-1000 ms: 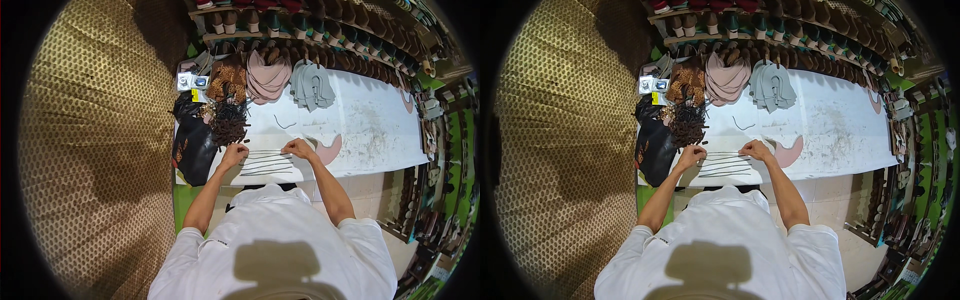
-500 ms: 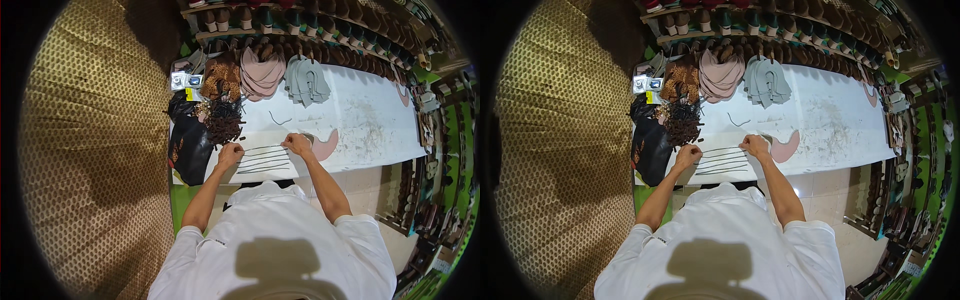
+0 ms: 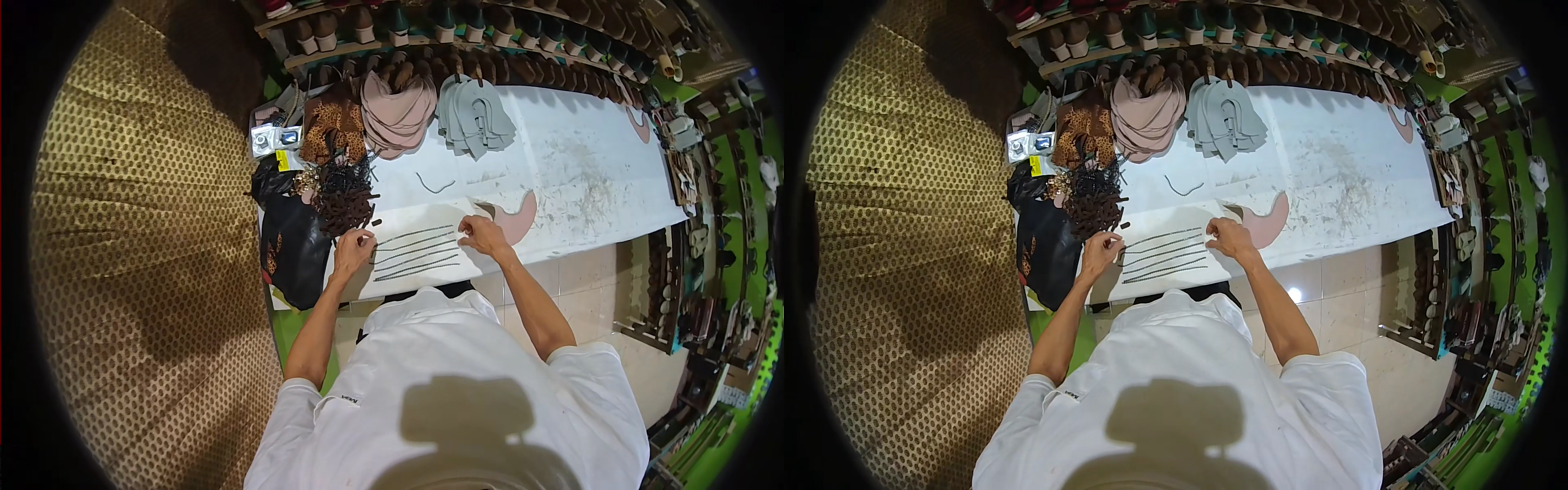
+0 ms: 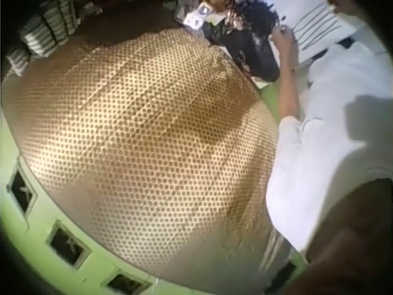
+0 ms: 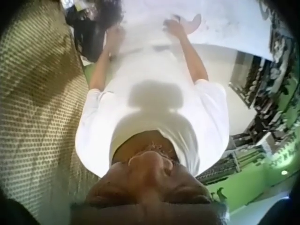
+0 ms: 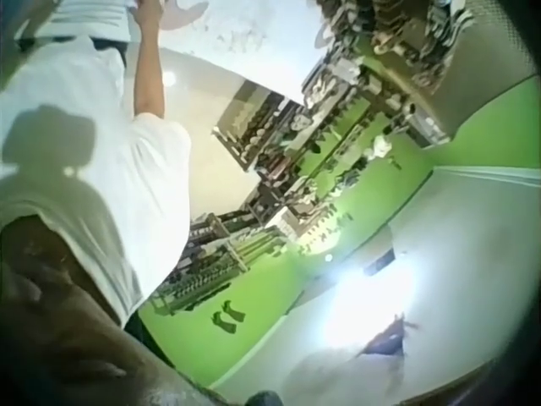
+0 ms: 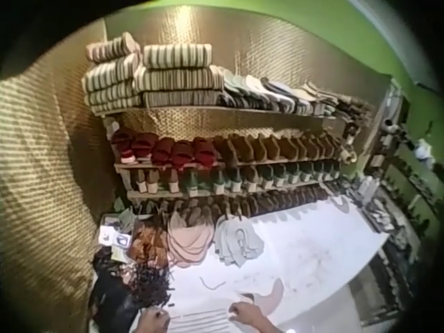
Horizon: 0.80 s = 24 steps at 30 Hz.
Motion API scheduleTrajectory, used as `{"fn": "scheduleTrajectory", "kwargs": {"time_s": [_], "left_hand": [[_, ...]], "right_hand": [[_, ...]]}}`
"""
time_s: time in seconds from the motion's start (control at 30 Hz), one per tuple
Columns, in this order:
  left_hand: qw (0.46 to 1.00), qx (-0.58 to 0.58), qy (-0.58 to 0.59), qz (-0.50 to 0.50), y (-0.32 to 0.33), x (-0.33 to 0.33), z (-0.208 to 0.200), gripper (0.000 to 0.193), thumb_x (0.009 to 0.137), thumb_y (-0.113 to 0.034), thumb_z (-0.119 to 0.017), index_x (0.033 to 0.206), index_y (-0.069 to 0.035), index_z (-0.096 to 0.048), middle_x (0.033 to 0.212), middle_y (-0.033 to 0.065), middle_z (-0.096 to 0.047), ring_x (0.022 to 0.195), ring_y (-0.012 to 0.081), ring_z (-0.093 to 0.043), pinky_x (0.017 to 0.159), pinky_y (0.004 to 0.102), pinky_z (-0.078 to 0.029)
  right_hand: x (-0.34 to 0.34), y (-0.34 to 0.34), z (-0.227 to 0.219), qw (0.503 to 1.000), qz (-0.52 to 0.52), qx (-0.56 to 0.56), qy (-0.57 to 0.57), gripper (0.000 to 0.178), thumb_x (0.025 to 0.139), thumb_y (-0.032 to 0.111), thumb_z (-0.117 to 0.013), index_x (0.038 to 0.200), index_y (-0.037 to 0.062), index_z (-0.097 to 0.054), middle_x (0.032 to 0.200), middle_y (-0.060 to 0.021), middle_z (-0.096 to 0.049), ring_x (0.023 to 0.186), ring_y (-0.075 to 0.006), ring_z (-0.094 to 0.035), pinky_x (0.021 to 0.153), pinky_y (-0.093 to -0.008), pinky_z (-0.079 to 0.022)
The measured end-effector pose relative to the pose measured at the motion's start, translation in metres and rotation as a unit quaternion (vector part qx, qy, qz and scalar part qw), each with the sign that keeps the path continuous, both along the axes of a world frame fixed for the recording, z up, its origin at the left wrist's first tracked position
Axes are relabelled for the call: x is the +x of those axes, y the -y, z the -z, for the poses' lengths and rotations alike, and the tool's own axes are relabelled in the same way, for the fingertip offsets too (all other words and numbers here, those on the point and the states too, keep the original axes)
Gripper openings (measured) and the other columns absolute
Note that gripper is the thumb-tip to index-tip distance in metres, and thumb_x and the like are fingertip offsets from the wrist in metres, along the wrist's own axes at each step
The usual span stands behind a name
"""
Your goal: Preparing and arranging leather shoe upper components on a workbench in a factory setting.
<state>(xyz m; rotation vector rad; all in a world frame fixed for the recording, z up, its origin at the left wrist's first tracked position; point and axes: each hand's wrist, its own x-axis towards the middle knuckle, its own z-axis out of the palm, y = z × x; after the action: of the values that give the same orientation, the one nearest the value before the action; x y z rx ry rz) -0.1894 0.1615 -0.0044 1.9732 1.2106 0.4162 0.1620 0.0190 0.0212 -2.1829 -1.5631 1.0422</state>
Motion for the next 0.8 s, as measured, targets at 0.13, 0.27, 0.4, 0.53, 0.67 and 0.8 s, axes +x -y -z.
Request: {"fn": "scheduleTrajectory", "kwargs": {"time_s": [0.13,0.27,0.4,0.53,0.67,0.8], "left_hand": [[0.998,0.053,0.02,0.001,-0.01,0.0,-0.008,0.019,0.088,-0.017,-0.078,0.099,-0.002,-0.077,0.082,0.0122,-0.065,0.069,0.0235,-0.061,0.066,0.036,-0.05],[0.998,0.049,-0.002,-0.032,-0.02,-0.002,-0.015,0.015,0.088,-0.015,-0.073,0.097,-0.004,-0.076,0.086,0.0141,-0.065,0.075,0.0294,-0.064,0.069,0.04,-0.052],[0.995,0.052,0.02,-0.086,-0.036,0.008,-0.023,0.014,0.089,-0.015,-0.073,0.098,-0.005,-0.076,0.089,0.0143,-0.064,0.083,0.0324,-0.067,0.076,0.0422,-0.054],[0.986,0.084,-0.014,-0.145,-0.057,0.006,-0.025,0.015,0.09,-0.016,-0.074,0.102,-0.007,-0.075,0.097,0.0161,-0.063,0.091,0.0361,-0.066,0.081,0.0439,-0.054],[0.975,0.15,-0.03,-0.164,-0.085,0.007,-0.024,0.022,0.093,-0.015,-0.071,0.115,-0.012,-0.073,0.112,0.0173,-0.058,0.11,0.0386,-0.057,0.092,0.047,-0.049],[0.956,0.257,-0.106,-0.092,-0.113,0.024,-0.034,0.033,0.094,-0.012,-0.07,0.126,-0.017,-0.072,0.116,0.0162,-0.055,0.113,0.038,-0.053,0.097,0.0486,-0.047]], "right_hand": [[0.0,0.012,0.004,0.999,-0.008,0.024,0.025,0.034,0.074,0.025,-0.087,0.099,0.0095,-0.069,0.098,-0.0051,-0.073,0.092,-0.0256,-0.071,0.078,-0.0396,-0.056],[-0.003,0.01,0.0,0.999,-0.018,0.01,0.049,0.031,0.076,0.029,-0.086,0.096,0.01,-0.07,0.099,-0.0056,-0.073,0.093,-0.0274,-0.071,0.078,-0.042,-0.056],[0.001,0.009,0.005,0.999,-0.006,0.021,0.05,0.025,0.079,0.029,-0.082,0.091,0.0089,-0.072,0.094,-0.008,-0.074,0.091,-0.0302,-0.072,0.076,-0.0445,-0.057],[-0.006,-0.003,-0.005,0.999,0.016,0.018,0.035,0.022,0.084,0.028,-0.076,0.093,0.0077,-0.075,0.095,-0.0105,-0.075,0.091,-0.0313,-0.072,0.077,-0.045,-0.057],[-0.012,-0.015,-0.013,0.998,0.012,0.043,0.038,0.024,0.087,0.029,-0.074,0.097,0.0074,-0.076,0.097,-0.0117,-0.075,0.091,-0.0309,-0.072,0.079,-0.0453,-0.057],[-0.011,-0.02,-0.015,0.999,0.025,0.04,0.011,0.026,0.09,0.029,-0.072,0.104,0.0075,-0.076,0.1,-0.0124,-0.075,0.092,-0.0309,-0.072,0.081,-0.0448,-0.057]]}}
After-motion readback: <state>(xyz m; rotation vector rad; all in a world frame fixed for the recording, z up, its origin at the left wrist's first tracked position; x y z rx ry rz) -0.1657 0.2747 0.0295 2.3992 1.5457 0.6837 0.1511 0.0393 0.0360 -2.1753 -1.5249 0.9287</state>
